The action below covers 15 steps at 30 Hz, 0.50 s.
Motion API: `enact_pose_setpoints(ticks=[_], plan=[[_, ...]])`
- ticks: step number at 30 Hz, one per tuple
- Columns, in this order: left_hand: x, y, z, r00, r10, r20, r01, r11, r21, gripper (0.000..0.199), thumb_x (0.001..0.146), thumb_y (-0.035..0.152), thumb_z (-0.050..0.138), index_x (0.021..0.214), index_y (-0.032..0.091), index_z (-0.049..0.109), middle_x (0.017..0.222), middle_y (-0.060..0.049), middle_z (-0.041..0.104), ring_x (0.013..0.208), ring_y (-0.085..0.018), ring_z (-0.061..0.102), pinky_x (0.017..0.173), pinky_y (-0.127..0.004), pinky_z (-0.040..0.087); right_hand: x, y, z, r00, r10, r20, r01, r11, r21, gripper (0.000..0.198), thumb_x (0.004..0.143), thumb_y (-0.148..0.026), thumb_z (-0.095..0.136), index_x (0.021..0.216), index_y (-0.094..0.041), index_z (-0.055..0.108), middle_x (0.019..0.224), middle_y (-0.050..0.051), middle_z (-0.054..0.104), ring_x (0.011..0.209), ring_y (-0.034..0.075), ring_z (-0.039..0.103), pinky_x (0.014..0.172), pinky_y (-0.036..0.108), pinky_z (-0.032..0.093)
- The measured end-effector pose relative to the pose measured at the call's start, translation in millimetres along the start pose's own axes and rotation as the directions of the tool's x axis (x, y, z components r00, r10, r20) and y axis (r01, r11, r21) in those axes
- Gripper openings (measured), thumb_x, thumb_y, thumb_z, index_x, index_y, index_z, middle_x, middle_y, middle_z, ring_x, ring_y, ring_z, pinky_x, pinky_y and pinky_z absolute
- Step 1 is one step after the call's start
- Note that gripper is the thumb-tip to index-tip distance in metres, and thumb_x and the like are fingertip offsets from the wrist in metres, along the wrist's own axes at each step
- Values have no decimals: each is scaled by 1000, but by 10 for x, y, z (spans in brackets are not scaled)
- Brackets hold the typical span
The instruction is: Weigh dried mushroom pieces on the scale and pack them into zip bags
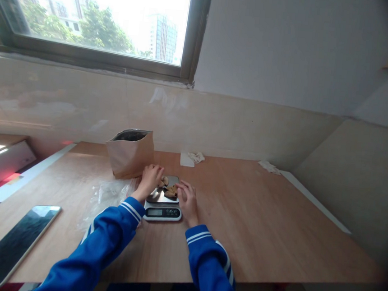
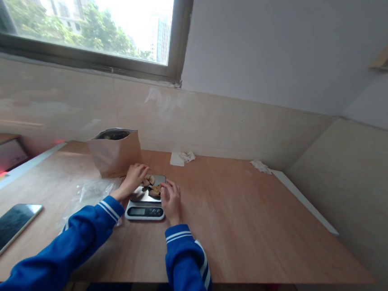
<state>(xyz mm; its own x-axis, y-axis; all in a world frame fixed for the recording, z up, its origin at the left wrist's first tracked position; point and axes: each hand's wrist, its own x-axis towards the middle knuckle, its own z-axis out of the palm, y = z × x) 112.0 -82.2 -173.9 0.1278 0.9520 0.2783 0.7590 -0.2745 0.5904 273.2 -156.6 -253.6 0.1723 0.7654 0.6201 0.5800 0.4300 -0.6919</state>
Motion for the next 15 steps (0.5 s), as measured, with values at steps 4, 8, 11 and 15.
enact_pose_setpoints(ticks=[4,8,11,15], plan=[[21,276,-494,942,301,-150,-294,953,67,26,87,25,40,100,20,61,105,-9,59,102,-23,50,95,-37,35,-6,-33,-5,998,-35,55,35,999,0,24,88,-28,47,104,-23,64,110,8,60,106,22,52,95,38,40],[200,481,-1026,820,305,-484,-230,951,209,26,87,21,36,101,18,58,104,-9,56,103,-25,49,97,-40,35,-16,-46,-16,996,-52,76,50,998,29,24,86,-26,47,105,-21,61,107,8,62,103,23,53,94,39,41],[399,415,-1235,845,312,-435,-186,933,308,25,86,23,37,97,17,59,102,-11,59,103,-26,51,96,-41,36,-22,-58,-29,996,-35,82,31,998,55,24,87,-26,46,106,-22,60,107,8,63,104,22,53,94,38,40],[581,181,-1279,980,173,-102,-131,935,331,28,86,30,37,97,21,61,98,-10,66,90,-25,60,82,-37,44,-21,-13,-23,997,68,-36,-64,993,95,27,91,-29,39,109,-21,59,110,8,62,107,20,52,95,36,39]])
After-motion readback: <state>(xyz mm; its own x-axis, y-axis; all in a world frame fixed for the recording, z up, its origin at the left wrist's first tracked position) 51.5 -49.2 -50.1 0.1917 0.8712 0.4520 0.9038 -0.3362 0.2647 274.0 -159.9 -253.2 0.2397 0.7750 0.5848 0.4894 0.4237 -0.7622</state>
